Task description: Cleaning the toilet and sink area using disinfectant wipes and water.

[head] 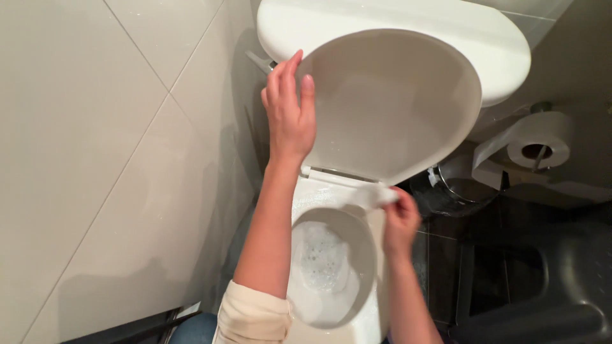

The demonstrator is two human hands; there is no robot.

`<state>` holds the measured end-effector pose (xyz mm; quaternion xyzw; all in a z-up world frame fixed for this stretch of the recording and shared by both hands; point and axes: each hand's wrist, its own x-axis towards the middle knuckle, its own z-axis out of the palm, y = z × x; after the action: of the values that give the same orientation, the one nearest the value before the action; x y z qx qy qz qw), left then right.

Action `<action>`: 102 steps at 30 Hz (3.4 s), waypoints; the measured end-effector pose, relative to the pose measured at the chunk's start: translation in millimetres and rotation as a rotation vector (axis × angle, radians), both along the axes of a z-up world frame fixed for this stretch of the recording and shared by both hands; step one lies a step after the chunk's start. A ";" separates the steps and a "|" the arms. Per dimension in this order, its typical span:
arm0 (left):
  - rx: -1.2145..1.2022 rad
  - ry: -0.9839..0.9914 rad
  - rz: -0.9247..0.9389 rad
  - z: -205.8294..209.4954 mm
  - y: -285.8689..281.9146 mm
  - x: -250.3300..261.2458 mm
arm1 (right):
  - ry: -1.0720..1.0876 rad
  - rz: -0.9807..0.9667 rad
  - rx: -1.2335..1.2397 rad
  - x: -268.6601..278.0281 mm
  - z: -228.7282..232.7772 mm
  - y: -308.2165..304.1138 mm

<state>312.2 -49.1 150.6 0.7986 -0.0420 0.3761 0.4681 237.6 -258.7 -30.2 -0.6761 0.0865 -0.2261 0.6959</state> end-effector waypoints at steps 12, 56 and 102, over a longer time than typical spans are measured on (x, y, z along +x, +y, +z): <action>-0.855 0.513 -0.241 -46.2 38.2 -222.6 | -0.031 -0.141 0.259 -107.2 64.0 -115.7; -0.393 0.491 0.281 -183.2 18.6 -264.2 | -0.247 1.230 -1.193 -180.6 37.3 50.0; 0.865 0.443 -0.513 -213.2 -133.3 -120.4 | -0.084 0.094 -0.764 -53.1 22.5 -39.9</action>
<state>191.8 -182.4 -62.5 0.9424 -0.2866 0.0214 0.1714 184.4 -298.7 -7.6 -0.8799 -0.0635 -0.2375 0.4065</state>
